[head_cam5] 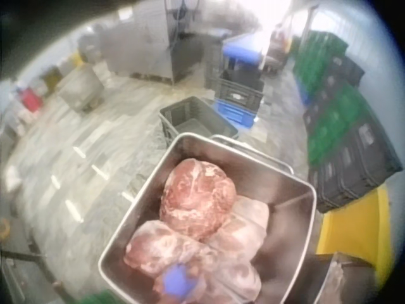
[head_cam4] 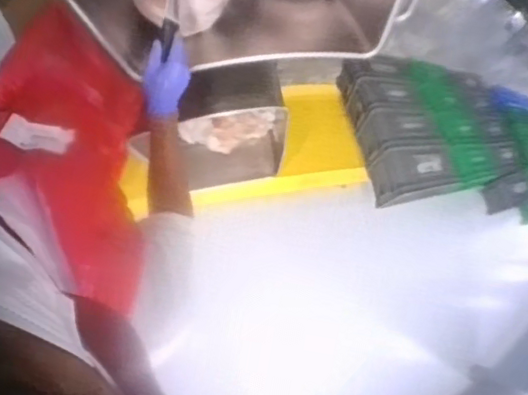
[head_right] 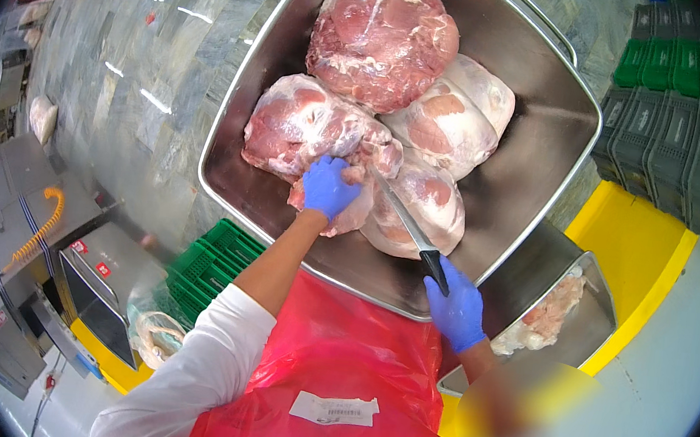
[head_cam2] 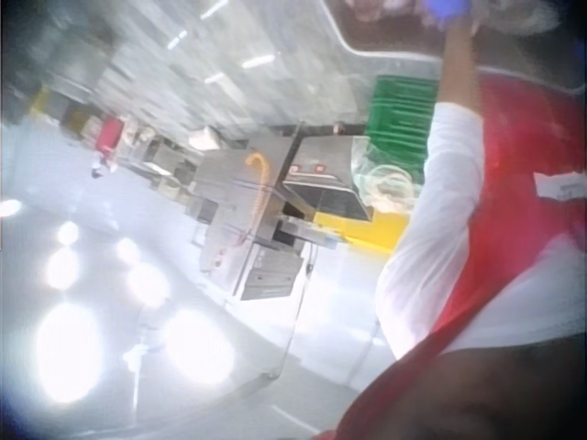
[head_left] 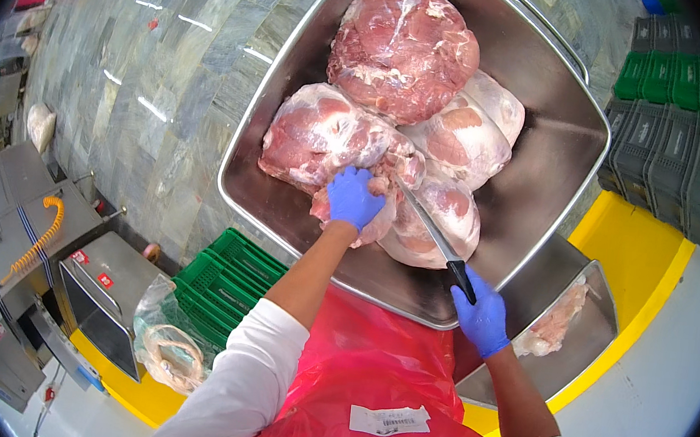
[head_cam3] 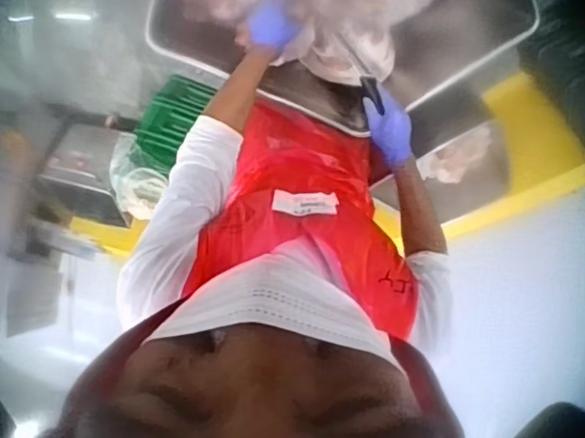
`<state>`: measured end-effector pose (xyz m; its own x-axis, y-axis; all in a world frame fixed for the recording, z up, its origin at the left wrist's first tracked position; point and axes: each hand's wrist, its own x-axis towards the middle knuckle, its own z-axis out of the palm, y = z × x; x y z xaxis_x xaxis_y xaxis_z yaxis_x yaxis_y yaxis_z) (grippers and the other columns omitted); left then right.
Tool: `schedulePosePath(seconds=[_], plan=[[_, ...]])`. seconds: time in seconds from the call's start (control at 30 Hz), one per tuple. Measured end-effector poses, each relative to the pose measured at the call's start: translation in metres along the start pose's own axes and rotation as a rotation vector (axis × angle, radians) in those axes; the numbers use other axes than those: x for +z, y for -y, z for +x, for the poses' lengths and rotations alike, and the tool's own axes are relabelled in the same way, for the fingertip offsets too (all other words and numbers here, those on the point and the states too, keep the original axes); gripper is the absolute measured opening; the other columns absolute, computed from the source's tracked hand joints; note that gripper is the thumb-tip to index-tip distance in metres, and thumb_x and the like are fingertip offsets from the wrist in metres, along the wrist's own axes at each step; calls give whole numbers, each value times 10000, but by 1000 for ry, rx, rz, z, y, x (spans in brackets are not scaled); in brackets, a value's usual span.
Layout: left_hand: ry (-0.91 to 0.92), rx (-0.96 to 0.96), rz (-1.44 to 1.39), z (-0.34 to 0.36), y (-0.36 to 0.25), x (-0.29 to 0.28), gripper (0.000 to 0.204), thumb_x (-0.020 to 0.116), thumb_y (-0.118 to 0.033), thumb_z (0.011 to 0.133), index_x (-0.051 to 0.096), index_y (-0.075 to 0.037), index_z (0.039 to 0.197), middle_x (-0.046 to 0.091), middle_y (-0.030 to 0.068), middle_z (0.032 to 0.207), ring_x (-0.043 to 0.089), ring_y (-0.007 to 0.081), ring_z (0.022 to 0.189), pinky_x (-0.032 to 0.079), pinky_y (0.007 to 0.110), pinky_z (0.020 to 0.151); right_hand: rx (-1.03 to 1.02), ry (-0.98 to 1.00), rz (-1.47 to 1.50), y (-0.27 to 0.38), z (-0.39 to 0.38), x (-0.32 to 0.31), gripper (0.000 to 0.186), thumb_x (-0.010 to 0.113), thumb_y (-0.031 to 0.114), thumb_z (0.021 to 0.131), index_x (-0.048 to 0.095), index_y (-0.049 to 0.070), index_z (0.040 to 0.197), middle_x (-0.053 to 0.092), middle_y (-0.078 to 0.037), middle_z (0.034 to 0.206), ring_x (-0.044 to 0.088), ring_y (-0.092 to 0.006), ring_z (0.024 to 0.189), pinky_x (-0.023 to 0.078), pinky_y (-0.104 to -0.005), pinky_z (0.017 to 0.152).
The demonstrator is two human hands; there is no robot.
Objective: The person trims fat and connective tissue from large cuts of pork using a knife. They separate the trimmed pieces and place them into a metal bin, then continue trimming additional cuts and organizing the meat in the bin.
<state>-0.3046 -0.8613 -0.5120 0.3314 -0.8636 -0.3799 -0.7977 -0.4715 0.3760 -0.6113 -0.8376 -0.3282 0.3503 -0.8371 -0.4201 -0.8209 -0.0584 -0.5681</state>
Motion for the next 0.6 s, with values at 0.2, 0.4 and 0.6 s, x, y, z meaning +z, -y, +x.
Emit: schedulePosePath(seconds=[0.2, 0.4, 0.6], plan=[[-160, 159, -114, -41, 30, 15, 357, 775, -245, 725, 675, -144, 1053, 617, 117, 1094, 587, 373, 1051, 456, 517, 904, 164, 203, -68, 34, 31, -2, 536, 742, 295, 932, 612, 66, 1398, 733, -247, 1000, 709, -457, 877, 573, -511, 757], [-196, 176, -154, -56, 22, 6, 328, 734, -143, 741, 670, -154, 1063, 619, 109, 1084, 586, 363, 1036, 445, 503, 907, 186, 152, -5, 39, 34, 1, 539, 747, 300, 920, 611, 90, 1397, 730, -263, 973, 709, -464, 864, 569, -525, 736], [-230, 185, -143, -65, 27, 6, 404, 719, -96, 724, 685, -167, 1120, 632, 98, 1136, 580, 357, 1097, 432, 493, 965, -31, 69, -189, 73, 15, -7, 517, 710, 266, 949, 588, 173, 1443, 687, -193, 836, 697, -395, 715, 555, -504, 631]])
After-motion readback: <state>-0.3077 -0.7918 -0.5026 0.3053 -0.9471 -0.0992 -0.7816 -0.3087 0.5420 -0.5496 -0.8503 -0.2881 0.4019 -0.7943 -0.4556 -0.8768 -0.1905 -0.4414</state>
